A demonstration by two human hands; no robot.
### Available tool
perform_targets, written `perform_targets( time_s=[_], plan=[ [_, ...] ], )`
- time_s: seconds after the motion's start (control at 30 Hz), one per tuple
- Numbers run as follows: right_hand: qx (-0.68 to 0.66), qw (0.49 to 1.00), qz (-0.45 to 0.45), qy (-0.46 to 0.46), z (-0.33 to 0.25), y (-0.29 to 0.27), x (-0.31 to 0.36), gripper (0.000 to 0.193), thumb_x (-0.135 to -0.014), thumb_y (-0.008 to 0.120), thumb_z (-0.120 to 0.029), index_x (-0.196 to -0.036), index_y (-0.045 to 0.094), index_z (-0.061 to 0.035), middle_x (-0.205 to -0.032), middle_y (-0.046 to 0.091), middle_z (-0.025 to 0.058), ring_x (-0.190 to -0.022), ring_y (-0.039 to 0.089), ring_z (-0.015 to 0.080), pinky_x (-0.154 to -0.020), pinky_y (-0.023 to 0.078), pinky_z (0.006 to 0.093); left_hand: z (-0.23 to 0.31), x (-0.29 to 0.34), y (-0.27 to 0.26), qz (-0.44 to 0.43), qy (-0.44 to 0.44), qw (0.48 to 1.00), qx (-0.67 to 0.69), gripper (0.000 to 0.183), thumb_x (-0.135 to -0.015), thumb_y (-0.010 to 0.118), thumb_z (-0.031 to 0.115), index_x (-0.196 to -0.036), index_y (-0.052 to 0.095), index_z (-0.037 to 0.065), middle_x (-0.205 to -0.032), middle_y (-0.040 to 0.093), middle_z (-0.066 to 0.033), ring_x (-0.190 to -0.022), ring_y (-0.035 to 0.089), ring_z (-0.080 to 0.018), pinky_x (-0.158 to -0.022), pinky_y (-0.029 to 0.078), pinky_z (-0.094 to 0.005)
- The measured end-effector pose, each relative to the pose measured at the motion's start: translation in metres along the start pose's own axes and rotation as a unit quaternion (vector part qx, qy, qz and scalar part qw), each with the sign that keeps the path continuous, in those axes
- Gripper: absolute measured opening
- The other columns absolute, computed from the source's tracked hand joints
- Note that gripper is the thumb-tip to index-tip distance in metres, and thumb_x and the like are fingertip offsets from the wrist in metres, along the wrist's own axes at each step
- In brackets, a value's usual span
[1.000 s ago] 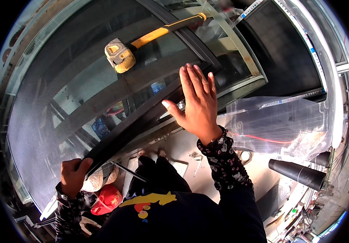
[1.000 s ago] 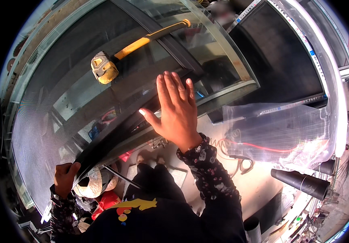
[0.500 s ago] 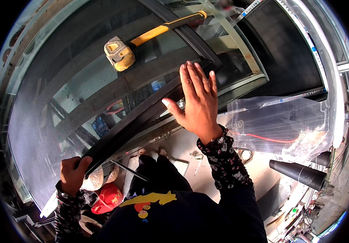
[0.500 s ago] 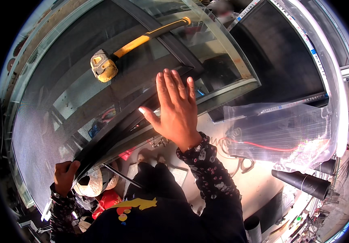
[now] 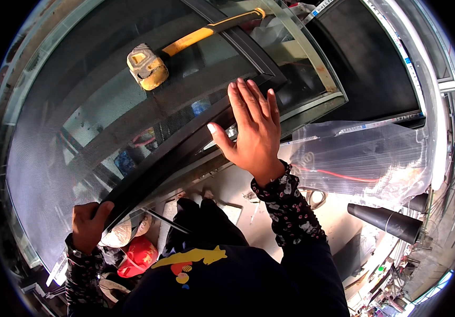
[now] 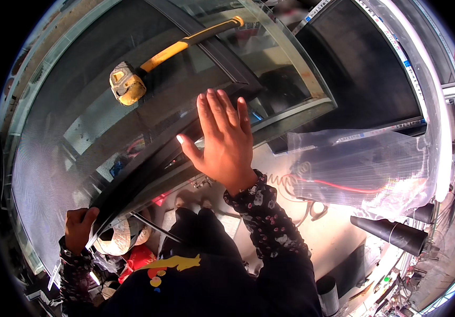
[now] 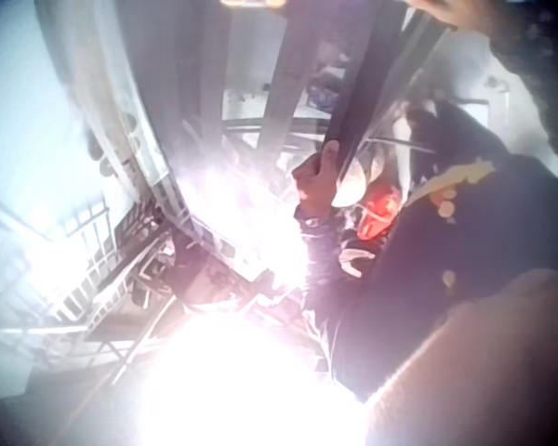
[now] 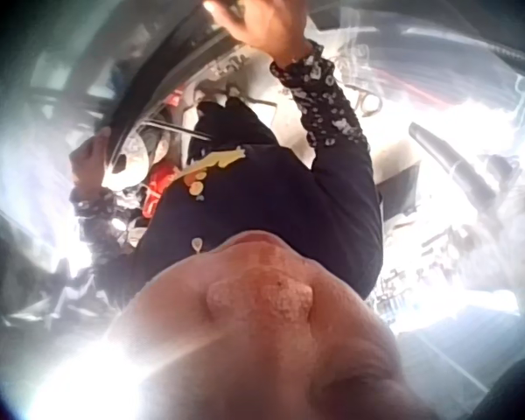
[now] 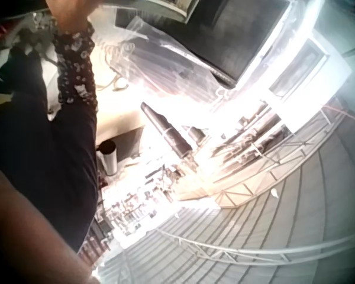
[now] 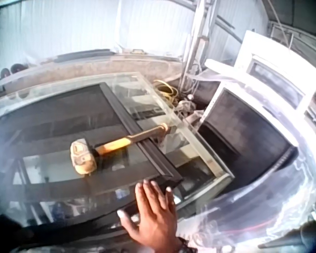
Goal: The person assembles a window screen by hammering a black frame into the edges of the screen mesh using a mallet and then tucking in a rubber gasket seal.
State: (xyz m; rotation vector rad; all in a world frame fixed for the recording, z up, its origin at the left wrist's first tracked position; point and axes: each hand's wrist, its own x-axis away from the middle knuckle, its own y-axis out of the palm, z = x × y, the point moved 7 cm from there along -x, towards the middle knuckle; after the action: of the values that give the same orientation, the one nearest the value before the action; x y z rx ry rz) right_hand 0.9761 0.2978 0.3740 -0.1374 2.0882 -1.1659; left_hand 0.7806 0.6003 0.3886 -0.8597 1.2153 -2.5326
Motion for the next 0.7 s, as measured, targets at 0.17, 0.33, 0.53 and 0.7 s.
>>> perform_targets(
  time_s=[0.17, 0.33, 0.53, 0.7],
  plan=[
    [0.004, 1.000, 0.005, 0.009, 0.000, -0.001, 0.000, 0.064, -0.079, 0.065, -0.037, -0.131, 0.050, -0.0008, -0.135, 0.049, 0.0150, -0.129, 0.041, 0.0302, -0.110, 0.025, 0.0508, 0.001, 0.001, 0.002, 0.027, -0.002, 1.000, -0.001, 0.043, -0.083, 0.071, 0.029, -0.062, 0.062, -0.006, -0.043, 0.041, -0.0035, -0.044, 0.039, -0.0081, -0.045, 0.032, -0.0285],
    [0.044, 0.999, 0.016, 0.025, 0.000, 0.000, 0.003, 0.062, -0.081, 0.061, -0.037, -0.130, 0.050, 0.0008, -0.137, 0.046, 0.0167, -0.132, 0.038, 0.0308, -0.109, 0.028, 0.0515, 0.001, 0.005, 0.003, 0.080, 0.044, 0.994, -0.058, 0.041, -0.082, 0.071, 0.032, -0.067, 0.066, -0.006, -0.045, 0.050, -0.0111, -0.044, 0.046, -0.0134, -0.048, 0.039, -0.0298],
    [-0.003, 1.000, 0.004, 0.023, 0.013, -0.004, -0.005, 0.051, -0.081, 0.064, -0.038, -0.119, 0.059, -0.0043, -0.133, 0.049, 0.0153, -0.119, 0.046, 0.0305, -0.101, 0.033, 0.0477, 0.010, 0.002, 0.010, 0.058, 0.043, 0.997, -0.033, 0.044, -0.083, 0.068, 0.034, -0.066, 0.064, -0.006, -0.047, 0.047, -0.0175, -0.042, 0.042, -0.0165, -0.046, 0.036, -0.0346],
    [-0.014, 0.991, 0.053, 0.124, 0.052, -0.007, -0.013, 0.031, -0.076, 0.072, -0.042, -0.100, 0.071, -0.0236, -0.142, 0.037, 0.0222, -0.133, 0.029, 0.0395, -0.105, 0.018, 0.0548, 0.016, 0.004, 0.011, 0.062, 0.035, 0.997, -0.012, 0.047, -0.082, 0.069, 0.036, -0.062, 0.062, -0.006, -0.047, 0.046, -0.0182, -0.040, 0.041, -0.0185, -0.046, 0.035, -0.0347]
  ],
)
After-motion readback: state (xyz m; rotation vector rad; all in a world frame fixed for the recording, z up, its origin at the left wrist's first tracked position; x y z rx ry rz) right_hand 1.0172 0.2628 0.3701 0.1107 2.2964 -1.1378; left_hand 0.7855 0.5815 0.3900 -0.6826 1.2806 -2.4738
